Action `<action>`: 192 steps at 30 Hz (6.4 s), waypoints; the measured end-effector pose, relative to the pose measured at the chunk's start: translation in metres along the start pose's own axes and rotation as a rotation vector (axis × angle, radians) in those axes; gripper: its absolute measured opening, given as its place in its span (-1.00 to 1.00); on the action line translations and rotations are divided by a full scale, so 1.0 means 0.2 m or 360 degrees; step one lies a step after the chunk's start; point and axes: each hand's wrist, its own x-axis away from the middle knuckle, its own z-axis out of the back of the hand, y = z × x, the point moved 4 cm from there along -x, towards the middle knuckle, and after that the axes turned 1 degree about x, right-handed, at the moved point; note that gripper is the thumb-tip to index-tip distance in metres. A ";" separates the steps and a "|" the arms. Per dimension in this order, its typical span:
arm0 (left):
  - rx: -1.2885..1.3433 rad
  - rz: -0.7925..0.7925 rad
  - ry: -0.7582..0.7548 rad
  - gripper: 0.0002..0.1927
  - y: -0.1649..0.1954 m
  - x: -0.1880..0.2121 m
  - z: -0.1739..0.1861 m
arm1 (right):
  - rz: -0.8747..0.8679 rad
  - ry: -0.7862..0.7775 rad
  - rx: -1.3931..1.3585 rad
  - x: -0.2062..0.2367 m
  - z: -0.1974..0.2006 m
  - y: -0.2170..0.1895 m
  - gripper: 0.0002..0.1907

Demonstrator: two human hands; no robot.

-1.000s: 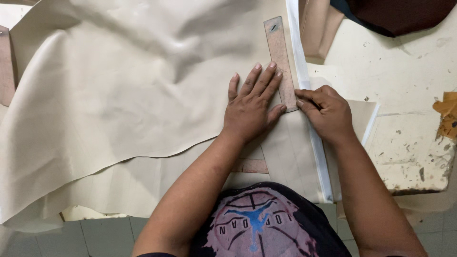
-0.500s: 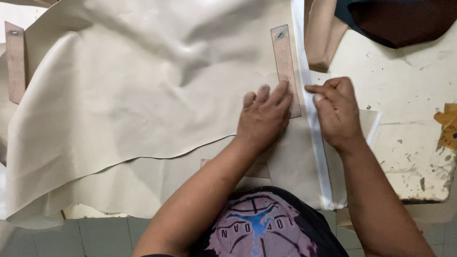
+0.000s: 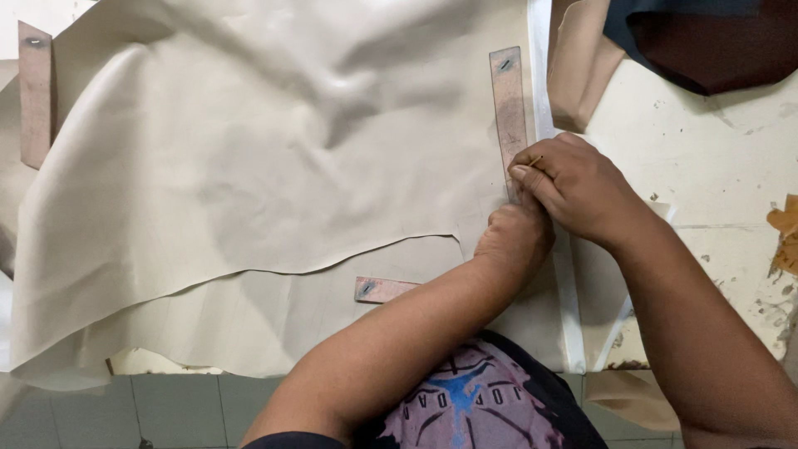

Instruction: The person smooths a large sheet of leather on a work table, positions wooden pattern pieces and a ruler on it, and traces outlines around them with a marking tool. They reposition the leather and pattern pieces and continue tracing outlines on different areas of the sheet.

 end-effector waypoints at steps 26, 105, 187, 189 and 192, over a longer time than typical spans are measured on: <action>0.0581 0.0395 0.0065 -0.19 -0.46 -0.06 0.38 | 0.0622 0.0663 0.0150 -0.39 0.13 -0.09 -0.90; 0.0762 0.0716 0.1010 -0.55 -0.65 1.25 0.12 | -0.0872 0.0858 0.0194 1.00 -0.16 0.61 -0.71; 0.0408 0.1180 0.0782 -0.42 -0.50 1.77 -0.32 | 0.0197 0.1281 -0.1124 0.63 -0.27 0.04 -0.89; 0.0408 0.1182 0.0790 -0.42 -0.50 1.77 -0.32 | 0.0133 0.1383 -0.0935 0.74 -0.20 0.18 -0.78; 0.0420 0.1180 0.0797 -0.43 -0.49 1.77 -0.32 | -0.0153 0.1380 0.0054 0.96 -0.13 0.33 -0.75</action>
